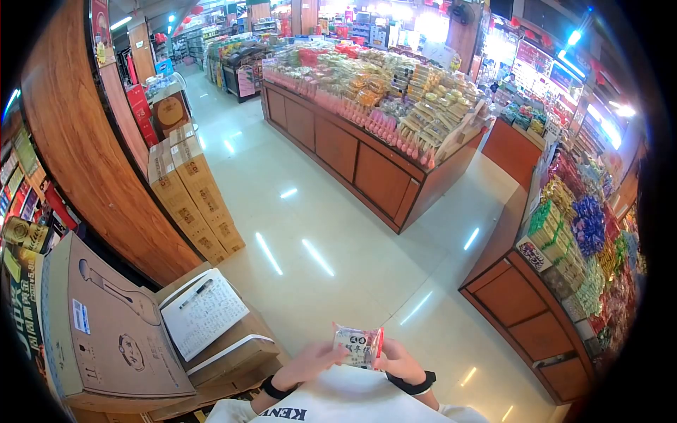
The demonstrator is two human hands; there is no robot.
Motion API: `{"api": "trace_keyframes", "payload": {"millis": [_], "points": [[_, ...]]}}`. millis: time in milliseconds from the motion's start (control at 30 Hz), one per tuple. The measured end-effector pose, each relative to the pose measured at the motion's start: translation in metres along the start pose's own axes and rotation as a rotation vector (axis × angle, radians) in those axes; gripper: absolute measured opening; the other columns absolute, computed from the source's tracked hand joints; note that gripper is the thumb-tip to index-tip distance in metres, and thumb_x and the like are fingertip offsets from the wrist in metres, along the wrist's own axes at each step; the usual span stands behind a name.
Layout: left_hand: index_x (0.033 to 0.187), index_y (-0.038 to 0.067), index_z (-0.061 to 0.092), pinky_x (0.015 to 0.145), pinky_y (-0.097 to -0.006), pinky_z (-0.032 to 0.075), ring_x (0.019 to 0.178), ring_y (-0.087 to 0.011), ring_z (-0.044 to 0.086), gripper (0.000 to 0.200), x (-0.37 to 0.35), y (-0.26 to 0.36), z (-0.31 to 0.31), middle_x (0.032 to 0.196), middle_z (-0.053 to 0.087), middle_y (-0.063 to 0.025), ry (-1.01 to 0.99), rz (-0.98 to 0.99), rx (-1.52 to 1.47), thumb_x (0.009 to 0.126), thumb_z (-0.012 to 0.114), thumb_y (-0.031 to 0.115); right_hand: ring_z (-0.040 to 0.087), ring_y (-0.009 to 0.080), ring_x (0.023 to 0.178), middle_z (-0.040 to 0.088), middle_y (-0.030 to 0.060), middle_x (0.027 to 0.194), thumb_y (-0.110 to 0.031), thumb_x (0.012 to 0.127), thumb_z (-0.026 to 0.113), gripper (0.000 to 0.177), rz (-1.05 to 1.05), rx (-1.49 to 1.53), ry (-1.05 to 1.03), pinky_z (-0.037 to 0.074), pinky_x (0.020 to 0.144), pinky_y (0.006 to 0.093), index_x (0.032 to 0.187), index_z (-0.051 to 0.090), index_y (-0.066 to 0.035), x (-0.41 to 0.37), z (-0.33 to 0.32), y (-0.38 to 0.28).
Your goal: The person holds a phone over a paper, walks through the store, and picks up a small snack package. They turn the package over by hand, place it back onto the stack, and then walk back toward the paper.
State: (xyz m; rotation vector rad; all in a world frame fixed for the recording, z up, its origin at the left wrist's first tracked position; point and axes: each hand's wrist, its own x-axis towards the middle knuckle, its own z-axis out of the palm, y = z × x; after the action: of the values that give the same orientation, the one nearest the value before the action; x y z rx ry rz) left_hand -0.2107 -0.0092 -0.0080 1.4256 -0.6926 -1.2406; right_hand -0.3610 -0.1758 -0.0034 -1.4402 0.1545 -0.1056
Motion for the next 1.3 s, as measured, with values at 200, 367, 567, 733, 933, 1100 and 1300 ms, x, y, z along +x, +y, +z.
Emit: {"api": "trace_keyframes", "payload": {"millis": [200,367,567,733,933,1100,1300], "points": [[0.099,0.001,0.063,0.057,-0.0241,0.040,0.065,-0.0084,0.050,0.037,-0.001,0.005,-0.001,0.074,0.058,-0.0009,-0.002,0.038,0.057,0.089,0.057,0.036,0.052,0.0166,0.101,0.057,0.0088,0.110,-0.024,0.082,0.067,0.053,0.091,-0.005,-0.059,0.042,0.089,0.0320,0.125,0.048,0.002,0.000,-0.003,0.003],[0.090,0.001,0.063,0.055,-0.0216,0.036,0.061,-0.0053,0.045,0.036,-0.004,0.019,0.005,0.067,0.052,0.0028,0.011,0.054,0.063,0.088,0.061,0.037,0.050,0.0169,0.106,0.055,0.0090,0.115,-0.022,0.083,0.068,0.052,0.112,0.034,-0.071,0.040,0.092,0.0321,0.124,0.047,0.002,0.001,0.002,-0.003],[0.101,0.000,0.062,0.059,-0.0250,0.041,0.067,-0.0088,0.051,0.035,-0.001,0.011,0.001,0.075,0.058,-0.0005,-0.034,0.063,0.111,0.089,0.058,0.033,0.052,0.0148,0.103,0.056,0.0074,0.114,-0.016,0.084,0.065,0.045,0.164,0.012,-0.072,0.042,0.090,0.0299,0.122,0.050,0.003,0.003,0.001,0.000],[0.108,0.001,0.060,0.066,-0.0257,0.043,0.073,-0.0095,0.052,0.036,-0.002,0.011,0.002,0.081,0.059,-0.0010,-0.076,0.120,0.085,0.088,0.060,0.030,0.052,0.0132,0.102,0.057,0.0057,0.113,-0.010,0.085,0.061,0.038,0.191,0.164,-0.008,0.042,0.090,0.0288,0.119,0.052,0.003,-0.001,0.003,-0.003],[0.109,0.002,0.059,0.066,-0.0240,0.040,0.075,-0.0074,0.048,0.036,-0.003,0.018,0.006,0.083,0.058,0.0016,-0.137,0.131,0.120,0.086,0.064,0.029,0.053,0.0130,0.102,0.058,0.0053,0.113,-0.006,0.084,0.060,0.037,0.150,0.213,0.014,0.042,0.091,0.0286,0.119,0.052,0.003,0.000,0.002,-0.004],[0.112,0.001,0.056,0.072,-0.0265,0.044,0.078,-0.0104,0.053,0.035,-0.004,0.026,0.005,0.087,0.060,-0.0021,-0.192,0.092,0.156,0.088,0.060,0.026,0.052,0.0124,0.102,0.058,0.0051,0.111,-0.007,0.084,0.061,0.036,0.163,0.198,-0.013,0.042,0.090,0.0279,0.118,0.053,0.003,-0.002,0.000,0.000],[0.101,0.004,0.061,0.063,-0.0228,0.041,0.070,-0.0071,0.051,0.026,-0.002,0.017,0.005,0.081,0.061,0.0019,-0.220,0.093,0.037,0.087,0.061,0.026,0.053,0.0149,0.101,0.058,0.0082,0.110,-0.011,0.083,0.064,0.045,0.096,0.198,-0.035,0.042,0.090,0.0306,0.122,0.047,0.004,-0.001,0.003,-0.004]]}}
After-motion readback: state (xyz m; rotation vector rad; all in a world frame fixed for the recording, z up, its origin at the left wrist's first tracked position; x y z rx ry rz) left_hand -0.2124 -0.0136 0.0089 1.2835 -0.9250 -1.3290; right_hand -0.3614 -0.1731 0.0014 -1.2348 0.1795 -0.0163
